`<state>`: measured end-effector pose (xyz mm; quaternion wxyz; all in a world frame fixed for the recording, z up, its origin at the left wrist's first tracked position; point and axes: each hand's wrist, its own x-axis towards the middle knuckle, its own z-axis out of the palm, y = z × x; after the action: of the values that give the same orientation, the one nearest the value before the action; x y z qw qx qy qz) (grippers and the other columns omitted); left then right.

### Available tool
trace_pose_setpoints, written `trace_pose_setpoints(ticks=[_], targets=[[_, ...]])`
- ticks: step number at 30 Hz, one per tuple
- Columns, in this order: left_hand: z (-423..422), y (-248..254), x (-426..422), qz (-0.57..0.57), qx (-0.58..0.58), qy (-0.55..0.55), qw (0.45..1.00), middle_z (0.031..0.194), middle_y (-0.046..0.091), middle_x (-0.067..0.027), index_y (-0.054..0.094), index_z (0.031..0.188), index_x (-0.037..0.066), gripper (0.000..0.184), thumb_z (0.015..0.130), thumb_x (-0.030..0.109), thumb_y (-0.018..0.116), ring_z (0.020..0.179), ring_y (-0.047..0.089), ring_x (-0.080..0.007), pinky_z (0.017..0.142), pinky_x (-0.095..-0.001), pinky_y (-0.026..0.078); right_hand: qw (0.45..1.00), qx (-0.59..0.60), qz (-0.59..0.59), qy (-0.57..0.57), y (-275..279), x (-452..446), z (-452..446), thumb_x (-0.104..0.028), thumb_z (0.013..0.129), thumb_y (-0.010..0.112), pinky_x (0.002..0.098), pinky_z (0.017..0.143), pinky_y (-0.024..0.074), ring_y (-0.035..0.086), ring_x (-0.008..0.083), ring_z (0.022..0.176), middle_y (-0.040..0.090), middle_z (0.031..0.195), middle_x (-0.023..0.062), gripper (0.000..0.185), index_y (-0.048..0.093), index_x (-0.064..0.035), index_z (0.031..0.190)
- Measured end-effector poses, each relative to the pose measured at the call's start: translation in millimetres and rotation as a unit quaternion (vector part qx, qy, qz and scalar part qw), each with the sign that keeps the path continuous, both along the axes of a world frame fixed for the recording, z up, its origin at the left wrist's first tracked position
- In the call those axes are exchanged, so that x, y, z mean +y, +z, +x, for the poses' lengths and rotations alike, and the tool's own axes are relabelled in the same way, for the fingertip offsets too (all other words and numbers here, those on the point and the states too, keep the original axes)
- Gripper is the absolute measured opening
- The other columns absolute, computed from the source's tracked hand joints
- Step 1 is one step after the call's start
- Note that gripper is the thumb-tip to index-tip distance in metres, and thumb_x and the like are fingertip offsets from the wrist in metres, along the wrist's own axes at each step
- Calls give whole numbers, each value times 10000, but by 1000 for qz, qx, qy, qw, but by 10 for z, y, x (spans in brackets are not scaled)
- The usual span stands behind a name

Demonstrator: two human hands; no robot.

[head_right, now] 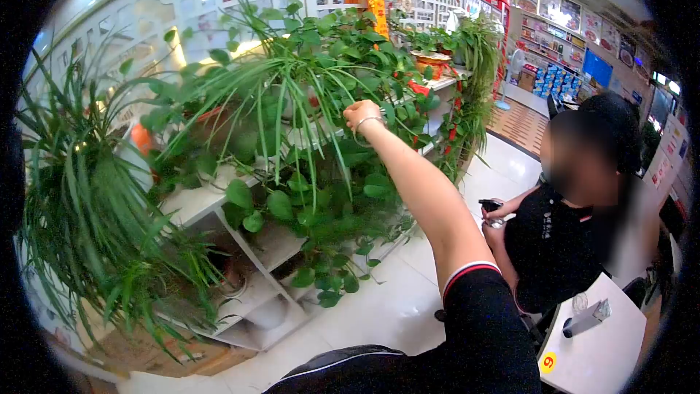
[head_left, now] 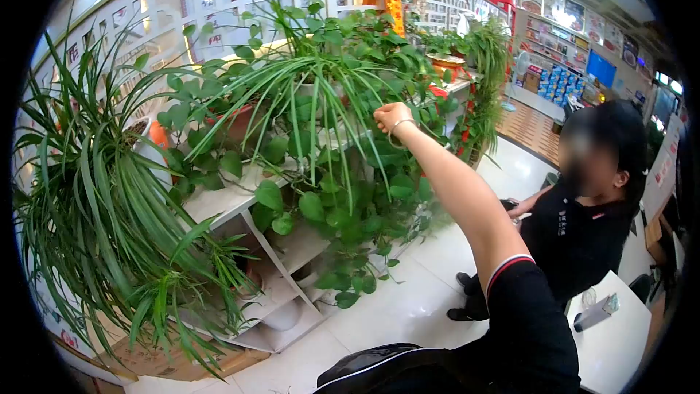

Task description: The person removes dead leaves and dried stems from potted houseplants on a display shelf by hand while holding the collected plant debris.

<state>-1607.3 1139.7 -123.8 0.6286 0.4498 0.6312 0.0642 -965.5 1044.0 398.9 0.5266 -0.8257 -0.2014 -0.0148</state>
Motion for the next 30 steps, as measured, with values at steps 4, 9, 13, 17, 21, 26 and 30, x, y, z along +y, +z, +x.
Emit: trace_pose_setpoints(ticks=[4, 9, 13, 17, 21, 26, 30], targets=[[-177, -45, -150, -15, 10, 68, 998, 418, 358, 11, 398, 539, 141, 402, 849, 344, 553, 315, 336, -119, 300, -271, 244, 966, -74, -246, 11, -104, 310, 590, -288, 758, 667, 286, 484, 487, 565, 116, 467, 628, 611, 60, 256, 652, -33, 731], [-388, -152, -658, -35, 20, 163, 986, 417, 344, 18, 390, 545, 150, 405, 855, 363, 542, 313, 325, -114, 297, -264, 237, 993, 71, 21, 93, 64, 160, 210, -156, 798, 637, 230, 434, 431, 536, 88, 513, 605, 663, 45, 203, 638, 25, 888], [-395, -229, -1055, -39, 18, 218, 975, 416, 333, 24, 384, 550, 158, 408, 859, 378, 534, 311, 316, -110, 295, -258, 231, 971, 107, 132, 167, -21, 14, 267, -92, 843, 578, 202, 481, 460, 551, 84, 562, 594, 728, 38, 231, 589, 40, 1031], [-219, -248, -1131, -13, -22, 246, 969, 415, 322, 29, 378, 555, 166, 410, 864, 393, 526, 309, 307, -106, 292, -252, 225, 978, -37, 31, 202, -173, -67, 415, -44, 851, 442, 244, 486, 469, 563, 115, 553, 603, 698, 60, 273, 607, -28, 1068], [315, -4, -820, 18, -133, 256, 957, 415, 311, 35, 371, 561, 173, 413, 868, 408, 517, 307, 298, -102, 290, -246, 220, 964, -239, 55, 105, -164, -123, 448, -67, 816, 461, 259, 515, 462, 558, 119, 530, 601, 615, 63, 283, 633, -105, 1037], [1427, 1381, -422, 16, -320, 182, 930, 472, 331, 59, 451, 680, 124, 271, 880, 278, 549, 351, 276, -52, 324, -201, 212, 901, -216, 337, 165, 3, -583, -889, -85, 913, 449, 171, 414, 330, 387, 26, 452, 635, 807, 59, 291, 496, -61, 1199], [2143, 2885, -636, 38, -429, 21, 902, 549, 353, 77, 531, 880, 58, 97, 876, 149, 564, 431, 284, -30, 390, -185, 229, 867, 12, 196, 459, -765, -824, -1980, -149, 887, 532, 181, 483, 428, 512, 45, 547, 661, 929, 34, 280, 553, -86, 1159]])
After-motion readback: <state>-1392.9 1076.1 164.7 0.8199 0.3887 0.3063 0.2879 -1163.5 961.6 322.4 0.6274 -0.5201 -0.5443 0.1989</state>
